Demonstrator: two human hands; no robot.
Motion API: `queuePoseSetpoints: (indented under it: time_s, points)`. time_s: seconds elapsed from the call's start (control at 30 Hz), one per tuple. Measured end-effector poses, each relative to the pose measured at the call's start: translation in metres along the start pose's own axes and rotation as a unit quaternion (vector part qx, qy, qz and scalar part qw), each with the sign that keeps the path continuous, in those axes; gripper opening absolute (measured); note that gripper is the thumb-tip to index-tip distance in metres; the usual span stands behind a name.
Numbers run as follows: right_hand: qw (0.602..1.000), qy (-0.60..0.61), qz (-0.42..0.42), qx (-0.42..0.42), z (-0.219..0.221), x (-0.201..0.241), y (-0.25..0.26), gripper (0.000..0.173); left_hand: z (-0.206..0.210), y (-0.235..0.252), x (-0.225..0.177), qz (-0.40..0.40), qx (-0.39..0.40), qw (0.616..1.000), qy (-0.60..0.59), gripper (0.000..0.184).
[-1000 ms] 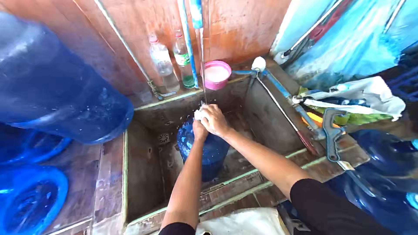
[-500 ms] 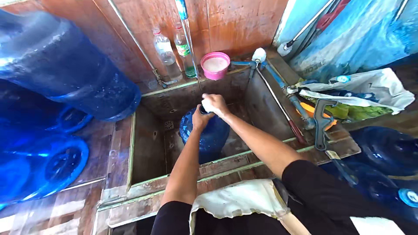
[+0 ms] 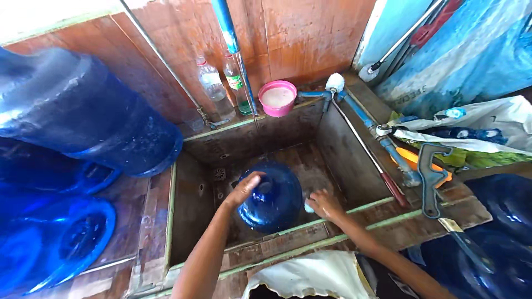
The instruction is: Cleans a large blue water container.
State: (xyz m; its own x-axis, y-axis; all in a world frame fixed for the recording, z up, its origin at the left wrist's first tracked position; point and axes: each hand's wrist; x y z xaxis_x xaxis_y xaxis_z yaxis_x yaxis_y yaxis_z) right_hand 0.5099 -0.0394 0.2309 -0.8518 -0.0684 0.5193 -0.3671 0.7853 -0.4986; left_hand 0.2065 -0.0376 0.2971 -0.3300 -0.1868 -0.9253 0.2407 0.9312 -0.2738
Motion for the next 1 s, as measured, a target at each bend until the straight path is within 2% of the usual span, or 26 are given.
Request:
queuePoseSetpoints:
  time_s: [0.03, 0.1, 0.13, 0.2, 0.37, 0.5, 0.53, 0.63, 0.73, 0.77, 0.87, 0.93, 1.0]
  points:
    - [0.999, -0.010, 0.015, 0.035, 0.004, -0.001, 0.000, 0.047, -0.014, 0.008, -0.003, -0.011, -0.024, 1.000, -0.001, 0.062]
    - [0.997, -0.014, 0.034, 0.071, 0.007, 0.000, 0.003, 0.048, -0.035, 0.035, -0.017, -0.049, -0.133, 0.990, 0.004, 0.044]
    - [0.997, -0.011, 0.037, 0.073, 0.008, 0.001, 0.005, 0.048, -0.047, 0.054, -0.021, -0.050, -0.185, 0.981, 0.014, 0.038]
    - [0.997, -0.016, 0.036, 0.067, 0.009, 0.001, 0.007, 0.048, -0.073, 0.100, -0.024, -0.013, -0.258, 0.965, 0.038, 0.037]
    - [0.999, -0.022, 0.016, -0.043, 0.011, 0.002, -0.005, 0.045, -0.110, 0.208, -0.062, -0.006, -0.320, 0.946, 0.050, 0.055]
    - [0.994, -0.020, 0.028, -0.102, 0.016, 0.001, -0.008, 0.044, -0.120, 0.276, -0.050, 0.028, -0.357, 0.933, 0.037, 0.090]
    - [0.992, -0.022, 0.026, -0.119, 0.018, 0.000, -0.007, 0.043, -0.122, 0.289, -0.045, 0.041, -0.365, 0.930, 0.017, 0.093]
    - [0.989, -0.020, 0.022, -0.147, 0.022, -0.003, -0.006, 0.041, -0.127, 0.303, -0.036, 0.071, -0.365, 0.927, -0.057, 0.097]
    - [0.986, -0.030, 0.013, -0.161, 0.025, -0.003, -0.004, 0.040, -0.140, 0.296, -0.032, 0.084, -0.361, 0.929, -0.028, 0.101]
    - [0.987, -0.033, 0.017, -0.154, 0.024, -0.001, -0.004, 0.040, -0.143, 0.294, -0.033, 0.069, -0.360, 0.930, -0.008, 0.099]
    - [0.990, -0.035, 0.028, -0.131, 0.022, 0.001, -0.004, 0.042, -0.146, 0.293, -0.039, 0.023, -0.349, 0.937, 0.001, 0.072]
    - [0.990, -0.038, 0.026, -0.133, 0.022, 0.000, -0.003, 0.042, -0.144, 0.293, -0.042, 0.027, -0.353, 0.935, -0.026, 0.068]
    - [0.989, -0.036, 0.019, -0.140, 0.024, -0.001, -0.004, 0.042, -0.139, 0.293, -0.044, 0.029, -0.357, 0.933, -0.033, 0.072]
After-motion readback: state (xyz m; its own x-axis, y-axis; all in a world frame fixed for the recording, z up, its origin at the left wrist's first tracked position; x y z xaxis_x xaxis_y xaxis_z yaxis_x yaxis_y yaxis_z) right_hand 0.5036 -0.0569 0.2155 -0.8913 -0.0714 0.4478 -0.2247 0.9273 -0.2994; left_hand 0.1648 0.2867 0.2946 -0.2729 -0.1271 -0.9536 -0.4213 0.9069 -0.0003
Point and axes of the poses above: each hand's wrist, its own y-axis towards the middle knuckle, its own z-axis out of the palm, x = y × z, and after that the axes turned 1 degree about -x, right-handed
